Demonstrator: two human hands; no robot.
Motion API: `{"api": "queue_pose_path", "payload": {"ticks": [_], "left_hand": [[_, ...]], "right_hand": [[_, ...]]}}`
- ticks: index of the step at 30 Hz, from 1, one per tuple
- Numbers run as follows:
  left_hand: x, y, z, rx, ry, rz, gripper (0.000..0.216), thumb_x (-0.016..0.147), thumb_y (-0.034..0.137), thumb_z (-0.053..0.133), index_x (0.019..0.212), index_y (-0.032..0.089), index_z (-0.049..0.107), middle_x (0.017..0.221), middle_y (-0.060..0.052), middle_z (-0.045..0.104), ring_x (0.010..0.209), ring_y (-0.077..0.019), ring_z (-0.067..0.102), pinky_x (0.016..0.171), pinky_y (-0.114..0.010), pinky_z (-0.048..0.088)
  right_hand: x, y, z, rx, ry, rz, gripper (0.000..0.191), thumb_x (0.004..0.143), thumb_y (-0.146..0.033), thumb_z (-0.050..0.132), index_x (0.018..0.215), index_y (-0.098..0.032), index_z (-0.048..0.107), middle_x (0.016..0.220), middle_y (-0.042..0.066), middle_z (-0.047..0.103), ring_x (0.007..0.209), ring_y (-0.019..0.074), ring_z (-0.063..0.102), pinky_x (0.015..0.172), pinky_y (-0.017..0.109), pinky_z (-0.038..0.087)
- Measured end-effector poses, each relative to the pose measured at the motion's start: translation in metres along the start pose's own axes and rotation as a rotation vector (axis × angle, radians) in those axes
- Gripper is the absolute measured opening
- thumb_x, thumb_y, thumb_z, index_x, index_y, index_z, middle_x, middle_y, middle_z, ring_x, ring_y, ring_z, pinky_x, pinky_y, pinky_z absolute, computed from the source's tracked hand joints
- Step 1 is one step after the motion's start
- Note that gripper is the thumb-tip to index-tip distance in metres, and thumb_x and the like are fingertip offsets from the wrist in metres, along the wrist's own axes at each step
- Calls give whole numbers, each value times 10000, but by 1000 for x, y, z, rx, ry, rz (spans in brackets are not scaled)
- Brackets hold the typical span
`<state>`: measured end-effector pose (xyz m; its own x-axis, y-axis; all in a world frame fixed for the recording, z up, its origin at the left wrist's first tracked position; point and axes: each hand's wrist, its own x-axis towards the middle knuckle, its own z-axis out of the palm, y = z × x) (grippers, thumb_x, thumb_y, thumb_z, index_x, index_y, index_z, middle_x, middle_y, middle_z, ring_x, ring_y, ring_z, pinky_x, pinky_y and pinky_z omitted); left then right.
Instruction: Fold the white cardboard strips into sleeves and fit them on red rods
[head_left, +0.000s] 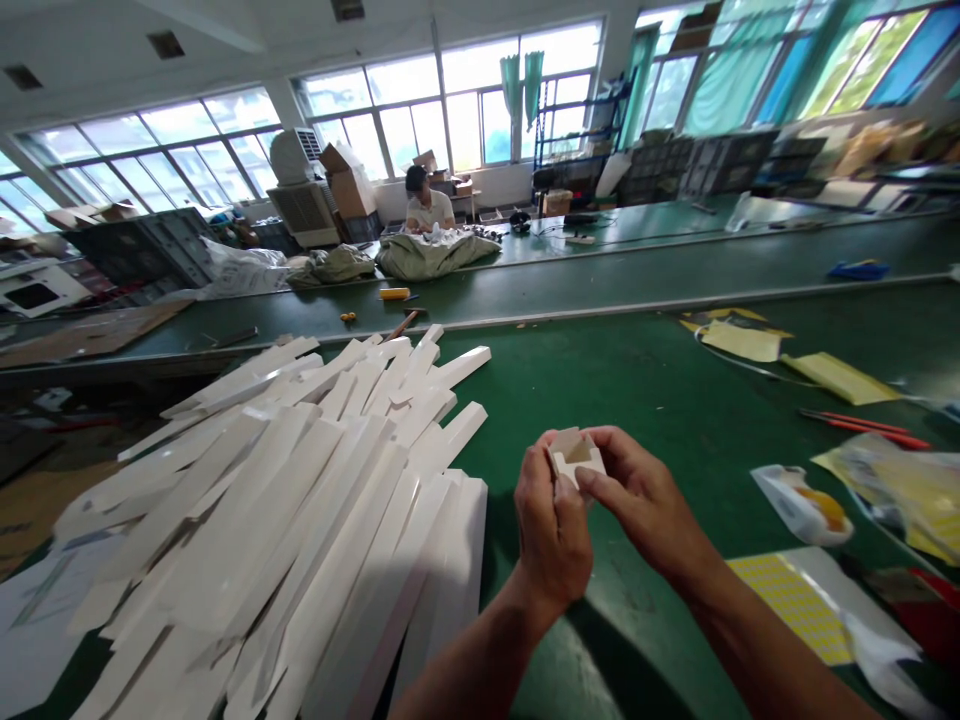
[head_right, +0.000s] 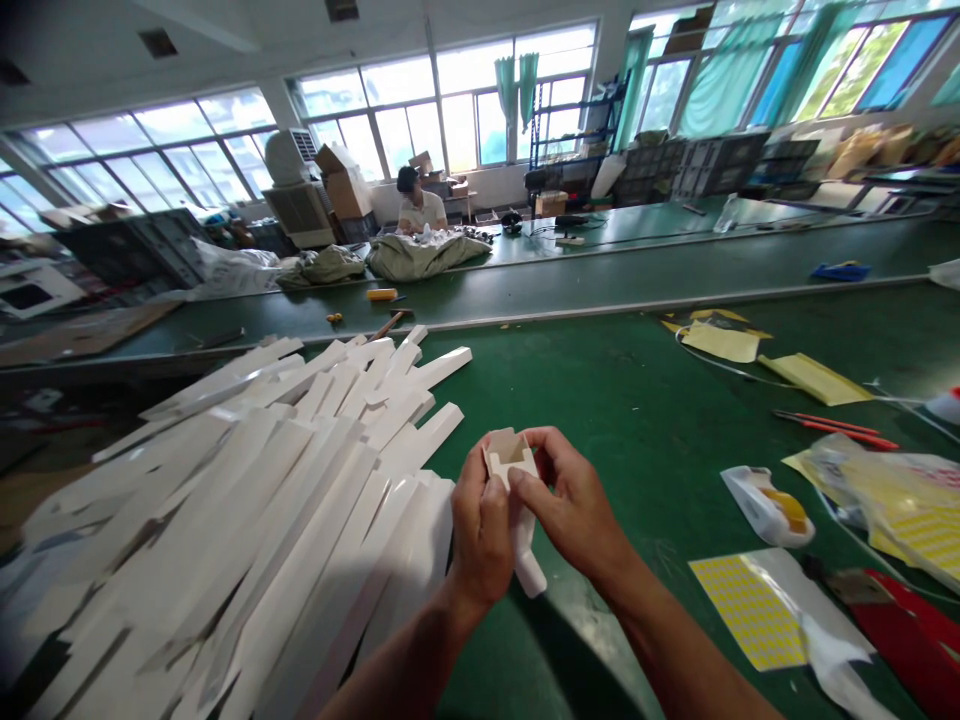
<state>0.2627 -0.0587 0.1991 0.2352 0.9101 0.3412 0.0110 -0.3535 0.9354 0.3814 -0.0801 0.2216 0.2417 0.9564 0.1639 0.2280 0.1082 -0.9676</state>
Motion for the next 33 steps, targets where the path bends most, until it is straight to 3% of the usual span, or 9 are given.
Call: {"api": "queue_pose_path", "payload": {"ticks": [7, 12, 14, 16, 20, 23, 26, 30, 33], "left_hand": [[6, 1, 6, 175, 23, 109, 474, 962, 191, 314, 1387, 63, 482, 1211, -188, 603, 1110, -245, 579, 991, -353, 473], [7, -2, 5, 263, -21, 172, 536, 961, 227, 364, 1467, 56, 399, 1194, -203, 597, 1033, -262, 589, 945, -392, 495], [7, -4, 4, 238, -29, 231, 530, 976, 276, 382, 1464, 73, 418, 1196, -200, 619, 1053, -268, 593, 968, -404, 484], [8, -6, 3, 134, -33, 205, 492, 1004, 307, 343, 1437, 113, 470, 1254, -178, 629, 1131, -256, 587, 1028, -398, 455], [16, -4, 3, -133, -37, -73, 437, 1011, 322, 346, 1367, 187, 561, 1360, -90, 605, 1254, -210, 548, 1098, -338, 401], [24, 1, 7, -345, -52, -274, 471, 936, 249, 432, 1393, 170, 511, 1290, -81, 646, 1143, -200, 623, 988, -301, 481], [29, 5, 14, -445, 17, -390, 400, 868, 214, 450, 1241, 137, 573, 1025, -62, 708, 846, -164, 674, 752, -256, 532], [25, 1, 19, -274, 228, -329, 318, 940, 342, 412, 1071, 135, 615, 908, -63, 679, 806, -167, 645, 733, -267, 520], [16, -11, 18, -201, 195, -156, 550, 996, 535, 286, 1214, 116, 568, 1068, -126, 668, 956, -200, 650, 862, -311, 516]], "right_hand": [[-1, 10, 8, -15, 232, 29, 232, 828, -369, 630, 974, -222, 526, 779, 1, 579, 650, 158, 549, 558, 269, 477], [-13, 17, 15, -373, 461, -437, 125, 901, -228, 574, 1025, -230, 591, 948, 65, 609, 811, 193, 600, 699, 325, 497], [-14, 17, 13, -480, 444, -623, 155, 905, -152, 544, 1002, -231, 634, 987, 79, 617, 914, 213, 602, 779, 348, 492], [-11, 15, 9, -477, 415, -659, 177, 917, -130, 522, 970, -233, 655, 948, 69, 619, 935, 212, 599, 801, 348, 484], [1, 8, 0, -281, 295, -366, 121, 920, -245, 547, 837, -220, 630, 871, 43, 607, 801, 175, 596, 692, 299, 488], [9, 1, -4, -53, 135, -106, 132, 847, -287, 615, 967, -232, 608, 818, 5, 597, 651, 142, 577, 528, 244, 460], [10, -4, -5, -80, 39, -164, 259, 832, -228, 587, 1076, -251, 671, 938, 25, 632, 795, 162, 624, 626, 250, 506], [8, -4, -7, -215, 70, -351, 268, 862, -180, 532, 940, -265, 774, 910, 39, 626, 840, 163, 609, 690, 265, 517], [9, -3, -16, -212, -42, -336, 275, 884, -232, 548, 1039, -273, 772, 940, 54, 620, 823, 166, 614, 624, 253, 525]]}}
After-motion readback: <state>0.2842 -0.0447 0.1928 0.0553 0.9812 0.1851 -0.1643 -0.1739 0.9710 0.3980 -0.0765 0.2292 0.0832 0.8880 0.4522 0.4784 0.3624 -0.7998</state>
